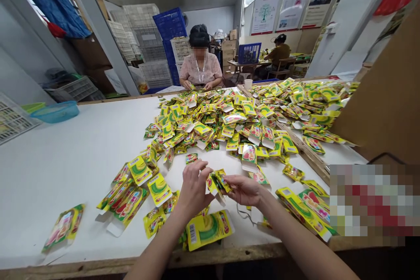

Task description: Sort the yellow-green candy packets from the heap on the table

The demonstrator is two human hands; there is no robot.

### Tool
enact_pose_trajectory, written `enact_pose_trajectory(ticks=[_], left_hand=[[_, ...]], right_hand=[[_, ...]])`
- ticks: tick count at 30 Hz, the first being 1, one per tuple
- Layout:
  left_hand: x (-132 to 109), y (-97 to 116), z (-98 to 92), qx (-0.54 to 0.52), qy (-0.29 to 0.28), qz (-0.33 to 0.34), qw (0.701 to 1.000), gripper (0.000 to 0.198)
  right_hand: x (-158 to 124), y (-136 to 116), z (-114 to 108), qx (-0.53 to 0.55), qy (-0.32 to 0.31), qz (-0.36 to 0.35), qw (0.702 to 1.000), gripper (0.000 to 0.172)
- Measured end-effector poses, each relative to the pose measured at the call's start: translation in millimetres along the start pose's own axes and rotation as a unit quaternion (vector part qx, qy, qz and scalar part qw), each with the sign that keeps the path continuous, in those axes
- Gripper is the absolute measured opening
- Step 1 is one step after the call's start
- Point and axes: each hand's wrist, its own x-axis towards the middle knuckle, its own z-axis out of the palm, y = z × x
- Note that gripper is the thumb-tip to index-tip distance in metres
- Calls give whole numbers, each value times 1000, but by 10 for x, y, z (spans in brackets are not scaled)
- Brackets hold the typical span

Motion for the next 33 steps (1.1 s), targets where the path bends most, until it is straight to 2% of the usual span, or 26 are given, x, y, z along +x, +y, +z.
enact_pose_trajectory(ticks=[1, 3, 4, 6, 8, 9, 11, 13, 15, 17, 18, 20, 25, 27, 29, 30, 31, 33], left_hand=[[-18, -20, 39, -13, -6, 4, 1000, 40], [-52, -53, 82, -32, -20, -33, 999, 38], [-65, -65, 85, -33, -29, -66, 997, 37], [-81, -78, 65, -20, -55, -139, 989, 36], [-83, -76, 30, -6, -88, -197, 976, 33], [-80, -70, 15, -4, -103, -217, 971, 32], [-75, -52, -5, -10, -127, -241, 962, 30], [-74, -35, -12, -26, -136, -241, 961, 31], [-80, -25, -12, -39, -129, -235, 963, 32], [-90, -24, -9, -36, -113, -240, 964, 33], [-97, -26, -7, -29, -105, -244, 964, 33], [-110, -32, 1, -18, -98, -242, 965, 33], [-131, -34, 28, -25, -95, -205, 974, 32], [-133, -32, 29, -34, -94, -204, 974, 31], [-133, -29, 26, -45, -91, -211, 972, 32], [-134, -27, 25, -49, -86, -219, 971, 33], [-136, -25, 26, -54, -81, -230, 968, 34], [-139, -19, 32, -61, -71, -256, 962, 35]], right_hand=[[9, 8, 2, -14, 6, 8, 1000, 11], [13, -8, -5, -60, 31, 5, 998, 14], [11, -28, -9, -87, 61, -20, 994, 16], [1, -74, -4, -132, 163, -133, 969, 20], [-12, -103, 36, -148, 269, -293, 905, 25], [-18, -103, 71, -159, 300, -362, 868, 28], [-20, -71, 168, -217, 308, -452, 809, 31], [-9, -15, 275, -319, 289, -492, 757, 28], [5, 30, 366, -432, 279, -507, 692, 22], [2, 31, 427, -531, 268, -492, 636, 19], [-9, 11, 447, -570, 259, -471, 621, 18], [-43, -64, 468, -620, 237, -417, 622, 17], [-49, -266, 440, -639, 171, -274, 698, 15], [10, -266, 421, -600, 158, -267, 737, 18], [89, -205, 413, -534, 192, -301, 767, 24], [130, -159, 412, -504, 224, -327, 768, 30], [168, -106, 413, -484, 259, -355, 756, 35], [227, -2, 413, -482, 313, -406, 710, 35]])
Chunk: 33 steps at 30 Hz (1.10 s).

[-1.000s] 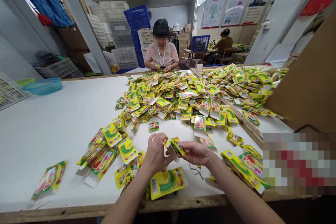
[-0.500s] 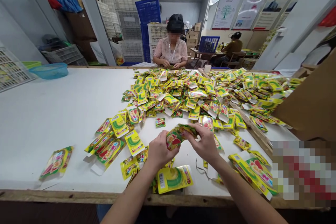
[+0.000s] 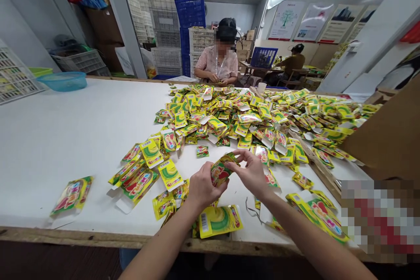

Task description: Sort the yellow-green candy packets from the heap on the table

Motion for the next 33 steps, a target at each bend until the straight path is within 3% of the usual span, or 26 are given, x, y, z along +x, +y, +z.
enact_pose_trajectory(ticks=[6, 8, 15, 20, 22, 24, 26, 29, 31, 33], left_hand=[[-1, 27, 35, -31, 11, -21, 999, 36], [-3, 36, 32, -30, 14, -18, 999, 36], [-11, 28, -9, -18, 21, -7, 1000, 35], [-29, 2, 20, -7, 7, 9, 1000, 30], [-28, -2, 19, -10, -13, 14, 1000, 27], [-12, -3, -1, -45, -15, 31, 998, 29], [15, -3, -31, -122, 14, 29, 992, 42], [56, -1, -46, -302, -17, -59, 951, 55], [72, 9, -18, -421, -79, -119, 896, 49], [77, 25, 25, -498, -93, -134, 852, 47]], right_hand=[[-109, 47, 87, -105, 135, -131, 977, 23], [-120, 36, 79, -136, 134, -157, 969, 19], [-185, -39, 56, -103, 12, -124, 987, 20], [-184, -80, 19, -92, -215, -53, 971, 24], [-148, -75, 1, -65, -275, -12, 959, 22], [-97, -62, -22, -26, -290, 28, 956, 24], [-49, -52, -50, 31, -247, 65, 966, 27], [-17, -50, -71, 121, -179, 109, 970, 35], [-39, -47, -58, 155, -183, 127, 962, 38], [-85, -22, -35, 161, -187, 121, 961, 38]])
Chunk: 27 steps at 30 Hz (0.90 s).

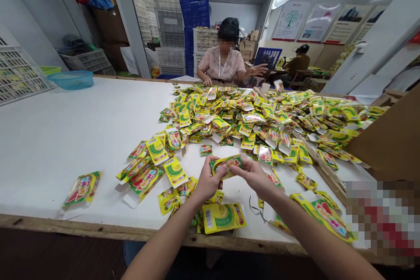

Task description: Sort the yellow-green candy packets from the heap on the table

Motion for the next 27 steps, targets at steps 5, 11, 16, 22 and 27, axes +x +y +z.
enact_pose_trajectory(ticks=[5, 11, 16, 22, 27], left_hand=[[-16, -56, 36, 23, -70, -19, 997, 46], [-1, 56, -158, 266, 28, 78, 961, 45], [58, 295, -515, 449, 292, 3, 845, 29], [46, 332, -639, 603, 177, -152, 763, 22], [69, 286, -629, 606, 211, -126, 757, 17]], right_hand=[[3, 69, -213, -88, 115, -69, 987, 55], [354, -662, -1439, -271, 370, -168, 873, 47], [352, -1102, -2027, -317, 582, -261, 702, 36], [176, -250, -890, -419, 100, -301, 851, 8], [85, 288, 336, -391, -161, -232, 876, 18]])
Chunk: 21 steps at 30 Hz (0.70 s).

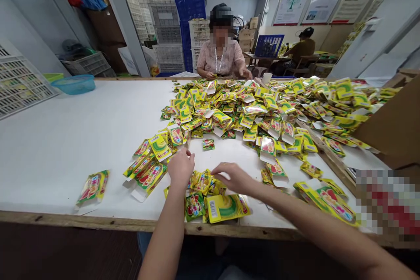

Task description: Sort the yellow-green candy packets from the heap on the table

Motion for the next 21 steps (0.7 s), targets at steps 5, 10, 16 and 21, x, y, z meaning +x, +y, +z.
enact_pose_trajectory(ticks=[5, 10, 16, 21], left_hand=[[44, -52, 84, -44, 67, 59, 995, 16], [112, 125, 277, -42, 37, 156, 986, 27], [394, 462, 515, -7, -6, 206, 978, 40], [373, 550, 513, 13, -18, 234, 972, 29]], right_hand=[[285, -174, 358, -101, -83, 132, 983, 40], [129, 140, 114, -57, -66, 191, 978, 45], [-167, 429, -242, 55, 31, 241, 969, 10], [-269, 453, -417, 330, 175, 281, 884, 19]])
